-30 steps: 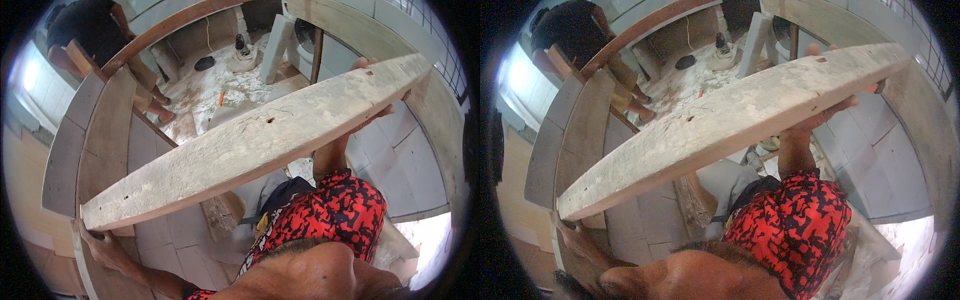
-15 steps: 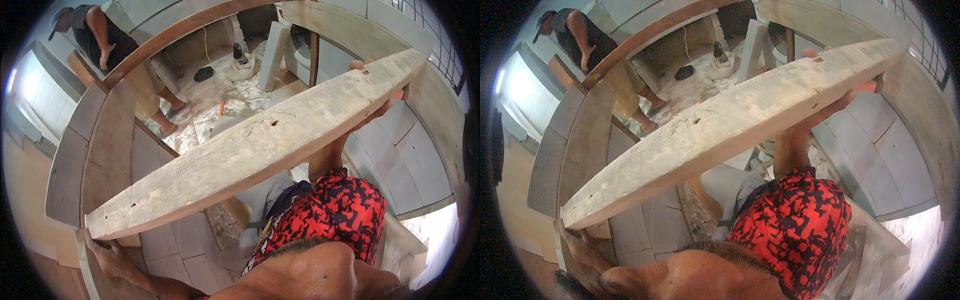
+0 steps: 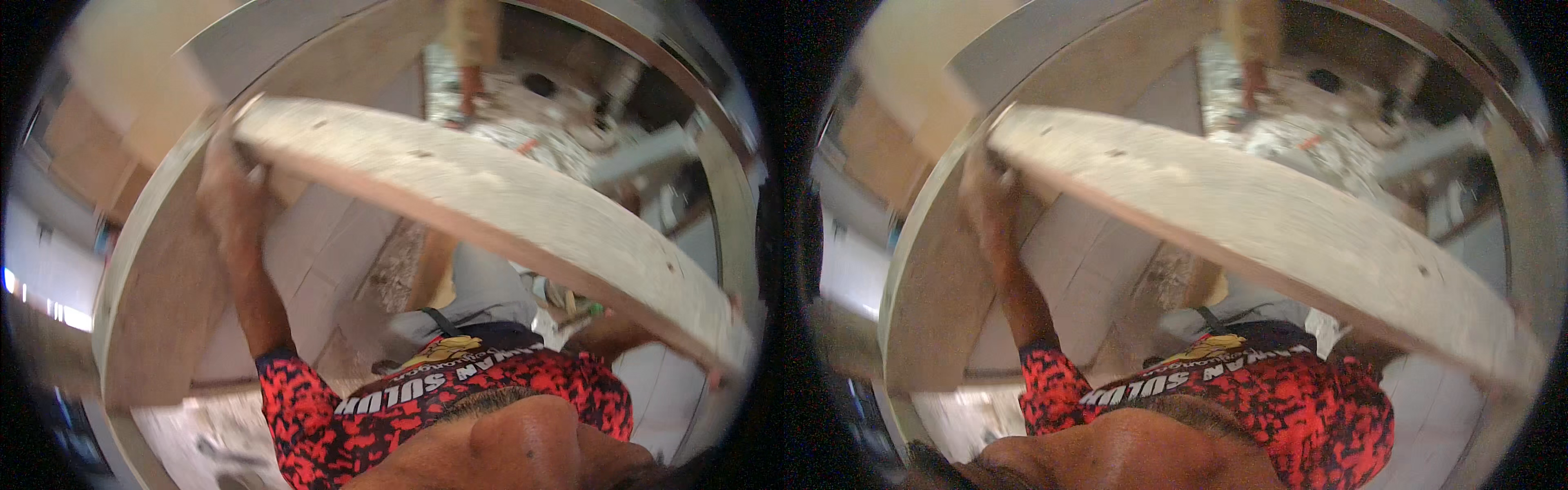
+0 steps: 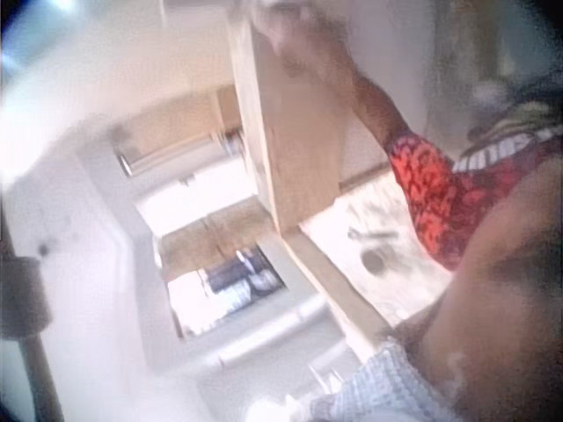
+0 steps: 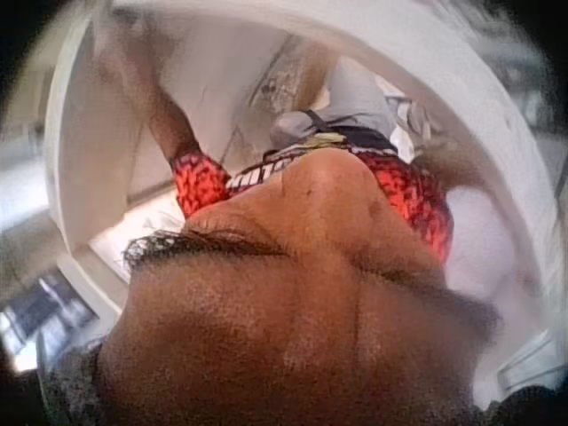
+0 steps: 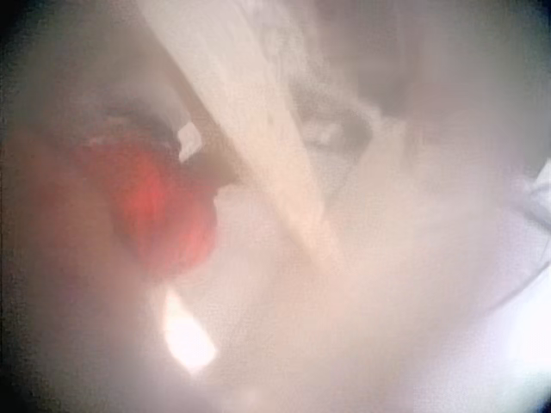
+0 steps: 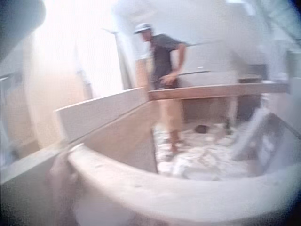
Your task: The person uses a hammer to drive nails into a wooden frame and small wooden blocks to secure them against a white brick wall.
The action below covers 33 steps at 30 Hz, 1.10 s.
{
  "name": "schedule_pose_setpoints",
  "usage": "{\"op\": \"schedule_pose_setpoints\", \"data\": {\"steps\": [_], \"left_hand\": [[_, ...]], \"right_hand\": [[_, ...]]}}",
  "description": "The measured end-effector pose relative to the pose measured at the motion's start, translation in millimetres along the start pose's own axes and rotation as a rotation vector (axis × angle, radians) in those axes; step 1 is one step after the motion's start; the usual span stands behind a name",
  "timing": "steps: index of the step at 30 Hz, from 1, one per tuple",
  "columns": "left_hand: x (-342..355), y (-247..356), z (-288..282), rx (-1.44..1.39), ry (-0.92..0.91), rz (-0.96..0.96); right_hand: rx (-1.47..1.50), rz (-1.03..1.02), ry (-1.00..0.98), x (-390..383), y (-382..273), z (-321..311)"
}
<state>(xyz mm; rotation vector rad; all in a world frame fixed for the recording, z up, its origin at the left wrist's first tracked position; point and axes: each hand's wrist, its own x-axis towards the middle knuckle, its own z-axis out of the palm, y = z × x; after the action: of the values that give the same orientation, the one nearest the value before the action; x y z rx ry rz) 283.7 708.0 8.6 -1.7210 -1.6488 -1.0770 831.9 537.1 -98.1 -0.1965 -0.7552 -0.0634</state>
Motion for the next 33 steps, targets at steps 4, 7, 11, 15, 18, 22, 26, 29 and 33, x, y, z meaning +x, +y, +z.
{"op": "schedule_pose_setpoints", "data": {"steps": [4, 7, 11, 15, 18, 22, 26, 29, 33], "left_hand": [[10, 3, -15, 0.255, 0.077, 0.148], [20, 7, -16, 0.222, 0.1, 0.253], [38, -4, -16, 0.419, -0.073, 0.27], [57, 0, -10, 0.436, -0.24, 0.246], [65, -9, -11, 0.501, -0.286, 0.28], [68, -25, 4, 0.596, -0.246, 0.427], [84, -26, 8, 0.536, -0.202, 0.477], [88, -30, 13, 0.518, -0.138, 0.49], [94, -25, 11, 0.492, -0.09, 0.507]], "right_hand": [[-0.174, 0.133, 0.049, -14, 43, -36], [-0.327, 0.297, 0.053, -51, 91, -62], [-0.515, 0.611, -0.096, -128, 155, -76], [-0.502, 0.974, -0.389, -232, 193, -62], [-0.386, 1.135, -0.673, -301, 208, -8], [-0.419, 1.124, -0.884, -325, 190, 112], [-0.405, 0.976, -1.159, -360, 213, 116], [-0.376, 1.044, -1.222, -363, 217, 137], [-0.166, 1.511, -1.067, -324, 171, 204]]}}
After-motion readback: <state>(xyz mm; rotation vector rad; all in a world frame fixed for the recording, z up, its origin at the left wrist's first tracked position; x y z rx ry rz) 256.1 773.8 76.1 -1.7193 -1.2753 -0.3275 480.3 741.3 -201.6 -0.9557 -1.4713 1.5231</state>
